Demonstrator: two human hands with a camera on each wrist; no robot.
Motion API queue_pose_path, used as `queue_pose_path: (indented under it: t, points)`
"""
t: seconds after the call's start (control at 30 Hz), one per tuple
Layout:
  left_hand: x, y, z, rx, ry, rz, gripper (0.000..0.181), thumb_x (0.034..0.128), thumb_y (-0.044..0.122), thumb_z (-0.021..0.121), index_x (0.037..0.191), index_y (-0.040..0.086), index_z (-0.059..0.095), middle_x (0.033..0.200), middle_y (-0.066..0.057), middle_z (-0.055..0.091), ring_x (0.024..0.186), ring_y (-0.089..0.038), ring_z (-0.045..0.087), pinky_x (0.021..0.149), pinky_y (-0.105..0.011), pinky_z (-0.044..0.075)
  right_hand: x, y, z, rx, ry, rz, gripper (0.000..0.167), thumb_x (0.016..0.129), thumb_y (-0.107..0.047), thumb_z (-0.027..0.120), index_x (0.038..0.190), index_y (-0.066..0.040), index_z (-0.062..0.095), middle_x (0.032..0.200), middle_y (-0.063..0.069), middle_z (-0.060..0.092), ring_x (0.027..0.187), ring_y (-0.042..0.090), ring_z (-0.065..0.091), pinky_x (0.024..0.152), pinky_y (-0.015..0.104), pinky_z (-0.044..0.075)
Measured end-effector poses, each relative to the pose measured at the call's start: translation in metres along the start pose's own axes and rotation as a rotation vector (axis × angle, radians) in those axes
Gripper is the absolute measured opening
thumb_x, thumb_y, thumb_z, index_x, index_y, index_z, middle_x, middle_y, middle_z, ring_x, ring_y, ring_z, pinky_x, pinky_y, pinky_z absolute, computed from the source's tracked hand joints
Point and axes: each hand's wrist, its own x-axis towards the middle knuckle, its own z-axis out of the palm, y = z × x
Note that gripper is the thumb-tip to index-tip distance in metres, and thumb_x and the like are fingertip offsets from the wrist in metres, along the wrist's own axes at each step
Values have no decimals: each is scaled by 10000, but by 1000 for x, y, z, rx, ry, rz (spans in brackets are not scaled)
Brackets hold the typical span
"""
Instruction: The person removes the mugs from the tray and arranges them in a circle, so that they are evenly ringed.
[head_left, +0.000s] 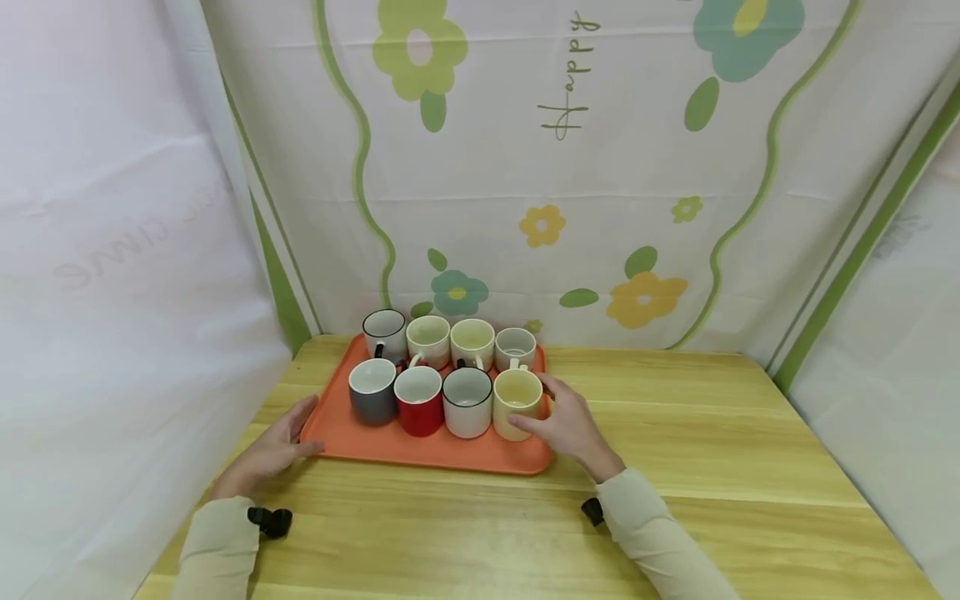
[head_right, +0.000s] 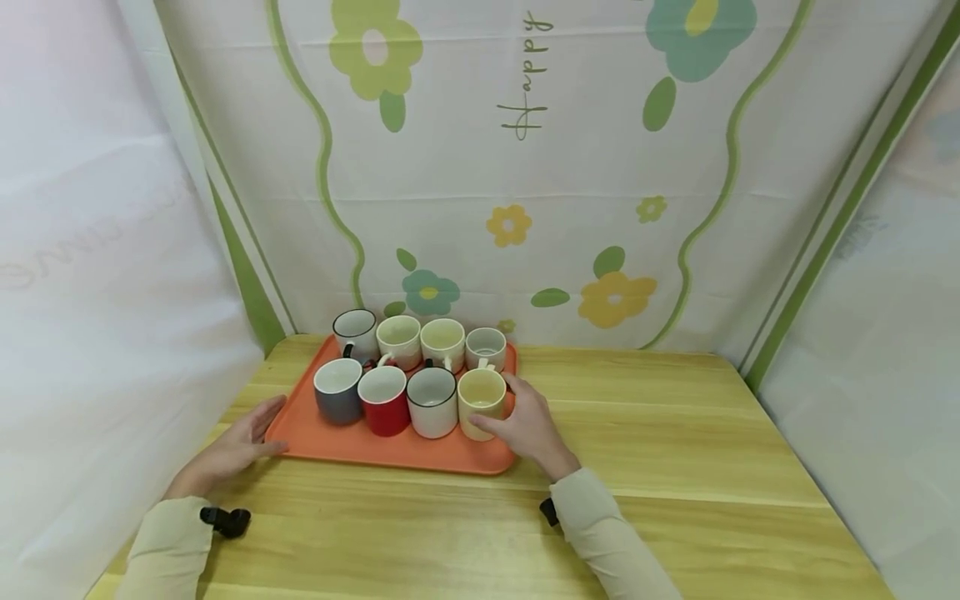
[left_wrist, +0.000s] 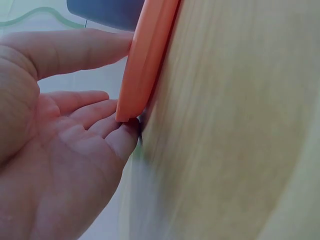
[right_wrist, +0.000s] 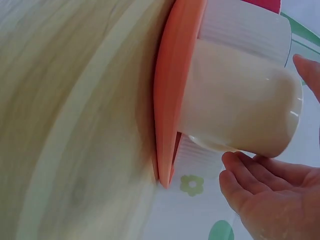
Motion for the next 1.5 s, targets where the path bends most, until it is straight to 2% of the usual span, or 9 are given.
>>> queue_pose_path:
  t: [0.3, 0.37, 0.43, 0.53, 0.6, 0.8, 1.13, 1.33, 1.5]
  points:
    - [1, 0, -1, 1, -11, -38, 999, 983, 94, 743, 1664, -83, 34, 1728, -358, 54, 1596, -571, 71, 1003, 17, 324, 4, -9, 11, 17, 89, 80, 839, 727, -408, 982, 1416, -102, 614, 1308, 77, 712, 1180, 287, 672, 1050, 538, 537]
    - [1, 0, -1, 15, -9, -48, 999, 985, 102, 744, 1666, -80, 36, 1728, -357, 62, 1596, -568, 83, 1122, -82, 362, 5, -11, 13, 9, 111, 85, 826, 719, -410, 986, 1392, -93, 627, 1273, 78, 721, 1144, 282, 677, 1017, 531, 547]
    - [0, 1, -1, 28, -10, -55, 997, 988, 105, 741, 1666, -78, 34, 1728, -355, 66, 1597, -566, 90, 1238, -272, 361, 6, -11, 16, -6, 130, 88, 814, 718, -416, 985, 1370, -79, 635, 1247, 85, 727, 1120, 281, 680, 988, 528, 556]
    - [0, 2, 0, 43, -12, -57, 990, 992, 102, 735, 1665, -81, 33, 1726, -359, 71, 1593, -571, 101, 1254, -561, 279, 7, -10, 18, -19, 149, 102, 793, 711, -424, 988, 1338, -81, 644, 1225, 88, 727, 1102, 277, 679, 968, 503, 566]
    - [1, 3, 1, 43, -11, -58, 983, 993, 90, 730, 1665, -81, 34, 1726, -358, 72, 1593, -570, 103, 1245, -615, 253, 8, -10, 18, -22, 161, 106, 780, 704, -426, 990, 1315, -80, 652, 1209, 91, 732, 1090, 279, 684, 954, 491, 574]
    - [2, 4, 1, 36, -10, -60, 978, 993, 80, 727, 1665, -82, 35, 1727, -356, 75, 1596, -563, 106, 1241, -631, 234, 11, -10, 17, -6, 192, 97, 745, 662, -396, 1005, 1255, -78, 686, 1141, 84, 756, 1038, 264, 705, 905, 454, 585]
    - [1, 2, 2, 20, -4, -75, 982, 986, 66, 730, 1666, -79, 36, 1731, -349, 68, 1600, -560, 87, 1243, -673, 185, 12, -7, 8, -22, 172, 55, 692, 632, -362, 1005, 1214, -117, 722, 1082, 48, 778, 994, 246, 712, 879, 402, 559]
    - [1, 2, 2, 30, -4, -75, 977, 989, 66, 727, 1666, -78, 38, 1733, -345, 61, 1599, -562, 86, 1244, -659, 199, 14, -3, -14, 0, 115, -1, 682, 670, -312, 1003, 1244, -85, 713, 1109, 85, 774, 1029, 268, 728, 878, 381, 580]
    - [1, 2, 2, 36, -2, -75, 972, 992, 70, 726, 1664, -83, 42, 1733, -347, 56, 1595, -569, 90, 1242, -662, 194, 17, 3, -40, 33, 56, -5, 717, 700, -310, 996, 1305, -71, 694, 1171, 112, 756, 1107, 304, 723, 921, 396, 584]
